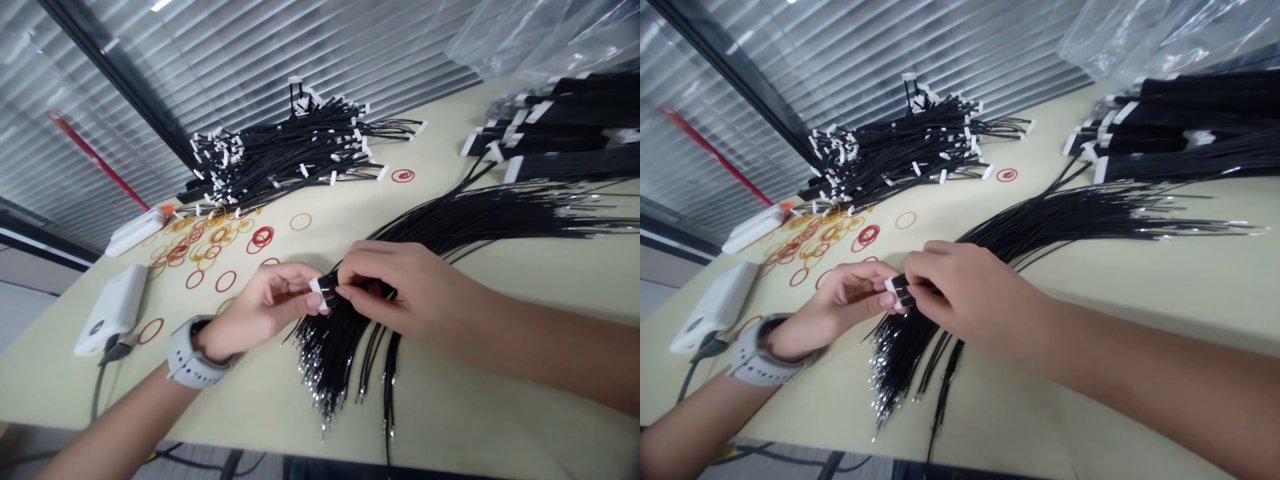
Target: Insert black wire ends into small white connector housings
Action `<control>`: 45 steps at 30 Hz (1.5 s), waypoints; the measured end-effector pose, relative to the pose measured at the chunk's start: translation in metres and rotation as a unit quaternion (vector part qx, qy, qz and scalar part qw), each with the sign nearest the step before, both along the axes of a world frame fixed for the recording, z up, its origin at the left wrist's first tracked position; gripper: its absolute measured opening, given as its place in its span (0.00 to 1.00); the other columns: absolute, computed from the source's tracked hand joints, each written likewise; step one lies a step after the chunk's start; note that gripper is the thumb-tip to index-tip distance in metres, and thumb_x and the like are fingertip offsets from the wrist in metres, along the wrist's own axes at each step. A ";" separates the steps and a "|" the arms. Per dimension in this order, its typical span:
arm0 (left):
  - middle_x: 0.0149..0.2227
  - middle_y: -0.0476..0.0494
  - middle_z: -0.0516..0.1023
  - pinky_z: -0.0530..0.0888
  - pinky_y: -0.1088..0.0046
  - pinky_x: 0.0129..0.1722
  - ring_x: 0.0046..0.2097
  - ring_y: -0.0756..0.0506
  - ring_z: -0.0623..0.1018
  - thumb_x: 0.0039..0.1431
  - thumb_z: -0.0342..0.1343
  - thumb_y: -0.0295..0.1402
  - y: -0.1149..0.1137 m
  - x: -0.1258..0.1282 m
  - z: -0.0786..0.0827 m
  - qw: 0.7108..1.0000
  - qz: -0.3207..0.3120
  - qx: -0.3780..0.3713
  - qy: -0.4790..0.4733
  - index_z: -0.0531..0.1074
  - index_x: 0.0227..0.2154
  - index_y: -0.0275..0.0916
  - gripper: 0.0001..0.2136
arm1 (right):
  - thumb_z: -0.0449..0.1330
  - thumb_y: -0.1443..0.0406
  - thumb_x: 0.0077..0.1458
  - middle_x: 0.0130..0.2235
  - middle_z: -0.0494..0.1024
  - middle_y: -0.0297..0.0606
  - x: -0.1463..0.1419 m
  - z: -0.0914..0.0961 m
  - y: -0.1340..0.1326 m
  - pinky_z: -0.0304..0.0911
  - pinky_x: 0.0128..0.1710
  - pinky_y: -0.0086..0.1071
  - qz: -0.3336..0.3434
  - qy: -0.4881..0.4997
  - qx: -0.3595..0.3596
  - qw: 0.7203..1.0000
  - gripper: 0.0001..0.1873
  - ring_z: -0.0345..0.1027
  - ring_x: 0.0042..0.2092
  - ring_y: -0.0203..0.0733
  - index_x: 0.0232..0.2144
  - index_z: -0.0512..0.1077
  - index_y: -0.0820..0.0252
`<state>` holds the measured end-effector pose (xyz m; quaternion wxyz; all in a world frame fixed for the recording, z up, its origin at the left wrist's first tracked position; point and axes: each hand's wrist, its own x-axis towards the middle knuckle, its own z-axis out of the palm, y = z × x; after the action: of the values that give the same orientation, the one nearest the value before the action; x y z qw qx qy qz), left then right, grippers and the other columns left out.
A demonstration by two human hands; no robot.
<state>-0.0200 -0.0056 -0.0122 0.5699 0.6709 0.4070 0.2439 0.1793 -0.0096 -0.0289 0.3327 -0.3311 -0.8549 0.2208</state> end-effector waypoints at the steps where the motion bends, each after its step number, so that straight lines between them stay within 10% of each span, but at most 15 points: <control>1: 0.28 0.46 0.75 0.72 0.80 0.33 0.31 0.52 0.75 0.54 0.55 0.24 0.000 0.000 0.000 1.000 -0.001 0.001 0.000 0.72 0.33 0.34 0.04 | 0.52 0.72 0.50 0.26 0.64 0.30 0.000 0.000 0.000 0.49 0.26 0.25 0.003 -0.002 0.004 1.000 0.06 0.54 0.26 0.29 0.23 0.64 0.61; 24: 0.27 0.47 0.74 0.70 0.79 0.32 0.30 0.52 0.73 0.54 0.54 0.26 0.002 0.005 0.002 0.997 0.022 0.068 -0.007 0.71 0.31 0.34 0.02 | 0.50 0.72 0.54 0.34 0.68 0.40 0.003 0.009 -0.006 0.53 0.35 0.34 -0.023 -0.104 0.246 0.963 0.07 0.58 0.34 0.38 0.31 0.68 0.65; 30: 0.28 0.51 0.74 0.70 0.83 0.32 0.30 0.55 0.73 0.54 0.55 0.26 0.009 -0.001 0.001 0.996 0.053 0.001 -0.074 0.71 0.35 0.37 0.05 | 0.55 0.75 0.46 0.31 0.66 0.33 0.007 0.004 -0.012 0.53 0.34 0.31 0.114 -0.181 0.172 0.962 0.08 0.58 0.34 0.37 0.29 0.66 0.59; 45: 0.29 0.49 0.73 0.69 0.81 0.34 0.32 0.54 0.73 0.56 0.53 0.25 0.010 -0.003 -0.002 0.995 0.037 0.006 -0.093 0.71 0.35 0.36 0.05 | 0.49 0.80 0.42 0.34 0.67 0.38 0.006 -0.005 -0.003 0.54 0.33 0.34 0.022 -0.191 0.182 0.965 0.14 0.57 0.34 0.40 0.32 0.64 0.63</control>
<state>-0.0233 0.0044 -0.0147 0.5921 0.6332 0.3751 0.3283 0.1852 -0.0123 -0.0336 0.2134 -0.2827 -0.9352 0.0019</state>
